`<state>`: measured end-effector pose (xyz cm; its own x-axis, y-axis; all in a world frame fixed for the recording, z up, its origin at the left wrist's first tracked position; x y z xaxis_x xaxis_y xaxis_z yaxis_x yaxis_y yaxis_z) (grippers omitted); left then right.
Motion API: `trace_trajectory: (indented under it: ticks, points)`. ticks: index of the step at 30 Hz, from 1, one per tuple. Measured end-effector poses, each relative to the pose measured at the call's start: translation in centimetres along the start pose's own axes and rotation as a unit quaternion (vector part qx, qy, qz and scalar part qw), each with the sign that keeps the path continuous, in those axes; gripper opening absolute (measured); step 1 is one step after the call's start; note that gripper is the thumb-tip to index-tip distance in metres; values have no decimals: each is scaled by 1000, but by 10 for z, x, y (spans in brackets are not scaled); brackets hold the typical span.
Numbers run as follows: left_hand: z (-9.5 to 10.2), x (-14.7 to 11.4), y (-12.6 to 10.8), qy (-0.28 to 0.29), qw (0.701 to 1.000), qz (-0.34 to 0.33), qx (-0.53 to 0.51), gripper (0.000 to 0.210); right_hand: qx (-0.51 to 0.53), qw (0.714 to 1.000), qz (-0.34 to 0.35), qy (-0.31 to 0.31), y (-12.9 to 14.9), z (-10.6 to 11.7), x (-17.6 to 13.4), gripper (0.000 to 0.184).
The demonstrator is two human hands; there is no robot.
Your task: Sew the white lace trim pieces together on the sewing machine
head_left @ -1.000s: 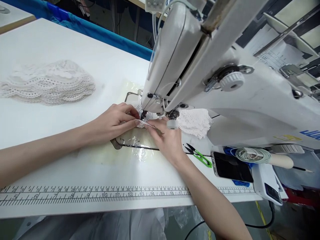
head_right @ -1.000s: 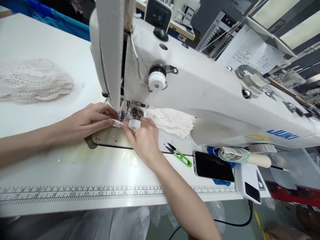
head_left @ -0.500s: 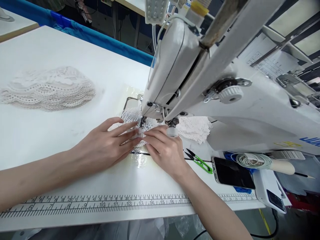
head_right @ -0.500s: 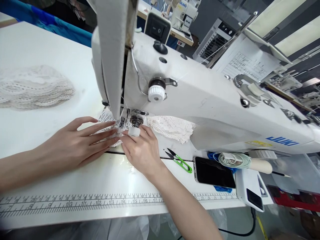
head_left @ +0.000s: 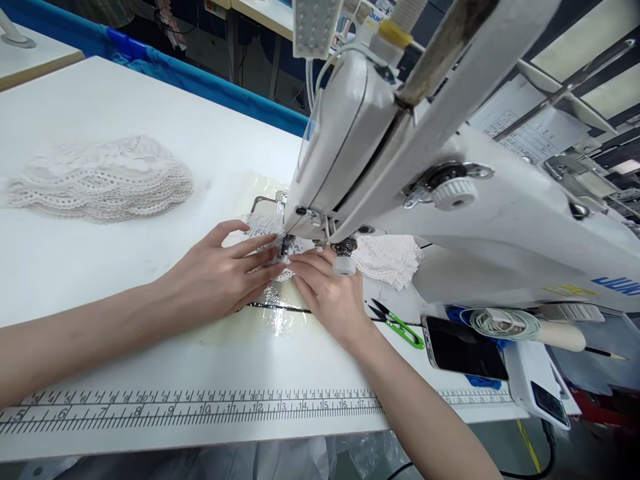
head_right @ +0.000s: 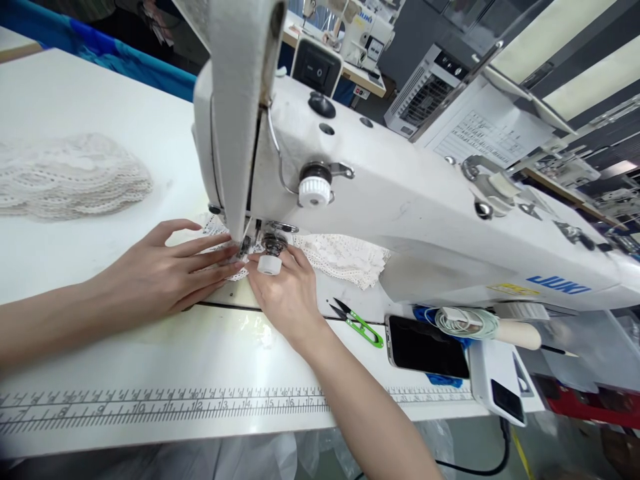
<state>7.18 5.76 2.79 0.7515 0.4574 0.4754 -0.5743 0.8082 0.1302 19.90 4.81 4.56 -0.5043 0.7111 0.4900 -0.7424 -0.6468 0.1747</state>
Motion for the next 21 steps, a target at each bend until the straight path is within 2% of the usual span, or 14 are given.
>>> trace_trajectory:
  ticks: [4,8,13,21]
  points:
    - [3,6,2,-21,999,-23,43,33,-49,999,16,-9,1,-2,2,19]
    - [12,5,-6,-41,995,-51,76,26,-68,997,33,-19,9,0,1,19]
    - [20,-1,-11,-36,998,-16,49,24,-73,996,55,-4,20,4,-5,23]
    - [22,0,-10,-56,997,-32,39,25,-95,994,45,18,18,0,-7,24]
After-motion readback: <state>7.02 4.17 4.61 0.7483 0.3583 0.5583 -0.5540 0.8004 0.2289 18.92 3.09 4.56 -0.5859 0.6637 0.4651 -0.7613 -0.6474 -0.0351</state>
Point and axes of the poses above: each hand's wrist, its own x-axis towards the middle knuckle, its own z-axis out of the back of the hand, y = z × x, the point moved 9 cm from there along x, towards the middle knuckle, and after that the axes turned 7 degrees about x, right-handed, at the moved point
